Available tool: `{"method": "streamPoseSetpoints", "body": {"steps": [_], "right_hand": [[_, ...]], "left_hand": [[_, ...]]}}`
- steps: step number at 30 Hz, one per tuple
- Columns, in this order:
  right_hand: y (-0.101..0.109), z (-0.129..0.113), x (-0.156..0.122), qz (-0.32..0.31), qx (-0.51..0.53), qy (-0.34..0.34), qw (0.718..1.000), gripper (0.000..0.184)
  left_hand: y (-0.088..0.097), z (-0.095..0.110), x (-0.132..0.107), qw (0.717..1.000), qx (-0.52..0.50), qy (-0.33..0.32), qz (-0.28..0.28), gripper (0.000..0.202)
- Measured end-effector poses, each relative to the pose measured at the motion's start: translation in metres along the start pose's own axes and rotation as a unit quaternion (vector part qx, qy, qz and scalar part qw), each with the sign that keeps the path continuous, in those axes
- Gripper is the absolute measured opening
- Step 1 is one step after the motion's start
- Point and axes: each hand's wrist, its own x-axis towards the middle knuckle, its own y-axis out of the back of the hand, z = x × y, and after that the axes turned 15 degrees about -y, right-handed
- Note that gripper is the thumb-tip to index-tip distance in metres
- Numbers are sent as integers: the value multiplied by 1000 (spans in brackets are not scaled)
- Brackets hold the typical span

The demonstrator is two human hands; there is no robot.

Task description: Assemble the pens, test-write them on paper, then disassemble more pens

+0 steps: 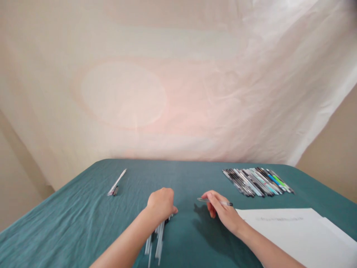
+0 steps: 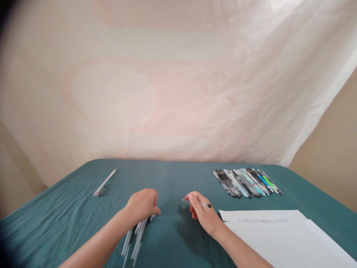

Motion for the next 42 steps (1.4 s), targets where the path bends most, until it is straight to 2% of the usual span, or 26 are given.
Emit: {"method": "streamPoseSetpoints", "body": {"steps": [6,9,11,14,17,20,24,30,37,42], "right_hand": [[1,15,1,-1,61,11,998,25],[2,17,2,-11,59,17,998,21],[1,16,1,-10,41,25,999,20],[-2,12,-4,18,-20,70,997,19],[-5,7,-14,62,-128,184,973,19],[-6,4,-24,82,-232,288,925,31],[-6,1,-30,69,-310,346,883,43],[-7,1,-27,75,-326,340,879,40],[-6,5,-26,71,-330,323,884,39],[-7,4,-25,82,-337,335,876,38]], "left_hand": [[-7,-4,2,999,-34,-12,4,20],[-12,-8,4,996,-73,-31,47,19],[-15,-9,7,984,-147,-61,80,21],[-17,-7,14,929,-334,-112,109,26],[-16,-2,20,851,-498,-90,139,31],[-18,1,23,788,-589,-38,175,39],[-23,4,25,736,-652,-9,182,43],[-29,8,24,719,-673,-21,169,40],[-35,11,23,724,-670,-39,159,40],[-34,17,21,727,-667,-43,158,39]]}}
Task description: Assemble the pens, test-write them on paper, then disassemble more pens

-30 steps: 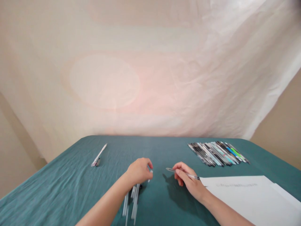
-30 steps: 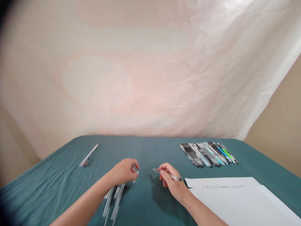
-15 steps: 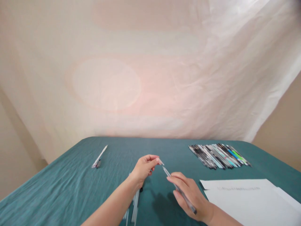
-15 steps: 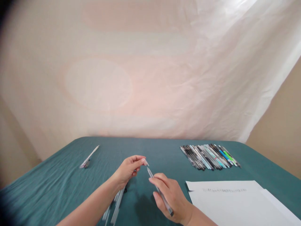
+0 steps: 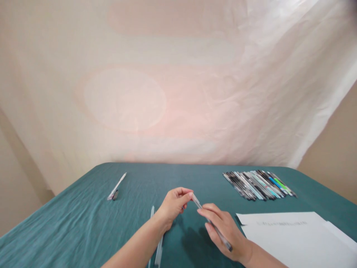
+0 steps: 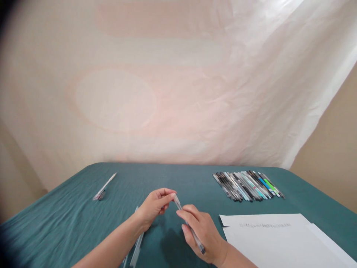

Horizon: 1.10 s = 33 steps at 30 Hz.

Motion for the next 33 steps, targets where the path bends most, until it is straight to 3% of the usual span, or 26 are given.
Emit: {"method": "streamPoseSetpoints", "body": {"steps": [9,19,33], "right_hand": [[0,0,1,4,-17,24,1000,31],[-16,8,-3,4,-52,28,998,25],[-12,3,-2,41,-60,51,996,23]], "left_hand": [[-12,3,-3,1000,5,-5,28,37],[-22,-7,-9,996,38,-72,38,34],[-25,-7,-11,995,47,-76,39,38]]}}
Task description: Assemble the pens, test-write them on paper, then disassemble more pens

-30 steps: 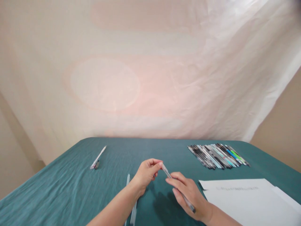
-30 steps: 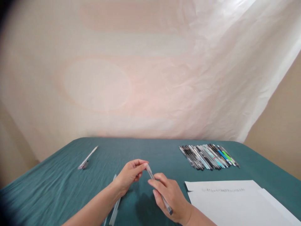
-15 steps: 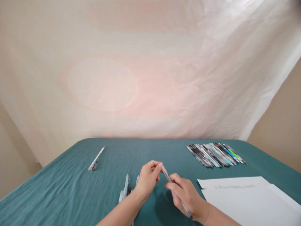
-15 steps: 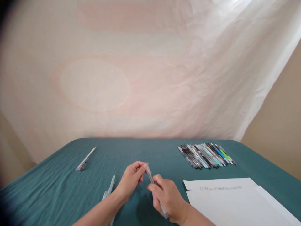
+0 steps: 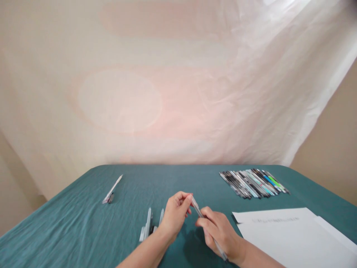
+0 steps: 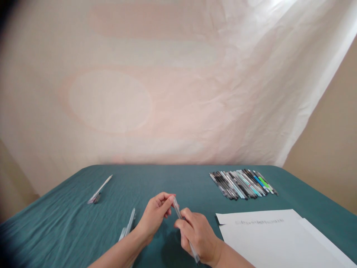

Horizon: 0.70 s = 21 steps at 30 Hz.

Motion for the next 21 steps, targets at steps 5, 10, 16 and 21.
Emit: {"method": "streamPoseSetpoints", "body": {"steps": [5,10,16,21], "right_hand": [[-2,1,-3,0,-1,1,1000,23],[0,1,-3,16,-9,11,1000,22],[-3,2,3,17,-15,-5,1000,22],[-1,1,6,-40,-31,-33,998,24]], "left_hand": [[-3,2,-2,1000,-11,-1,8,35],[-7,4,-3,1000,-12,-3,14,34],[0,3,2,999,-31,23,3,38],[15,2,11,996,-52,69,17,40]]}}
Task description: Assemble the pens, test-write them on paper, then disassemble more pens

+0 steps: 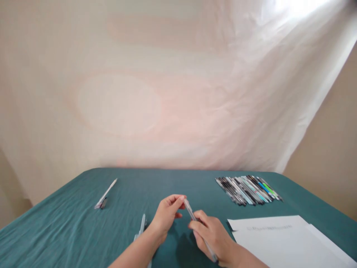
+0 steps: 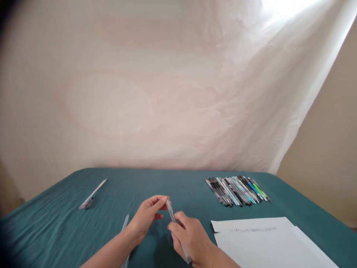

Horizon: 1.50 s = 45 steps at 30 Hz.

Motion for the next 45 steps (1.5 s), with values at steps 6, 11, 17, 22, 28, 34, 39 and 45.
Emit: {"method": "streamPoseSetpoints", "body": {"steps": [6,11,17,22,28,34,39,45], "right_hand": [[24,-1,5,-28,7,-48,998,45],[43,19,15,-19,-15,-153,988,68],[52,74,17,-33,-23,-227,973,71],[46,119,20,-77,-98,-273,954,76],[31,143,30,-88,-162,-264,947,66],[11,158,33,-77,-220,-236,943,52],[5,168,33,-53,-252,-228,939,45],[10,131,38,-29,-213,-183,959,35]], "left_hand": [[11,0,7,996,-57,21,72,36],[13,-3,7,993,-78,19,90,31],[14,-3,6,992,-75,13,104,28],[15,-2,7,993,-64,2,100,27],[26,5,13,987,-82,-20,133,21],[49,19,21,977,-100,-72,175,14],[58,33,24,992,-29,-77,96,23],[60,42,24,977,182,-113,-13,28]]}}
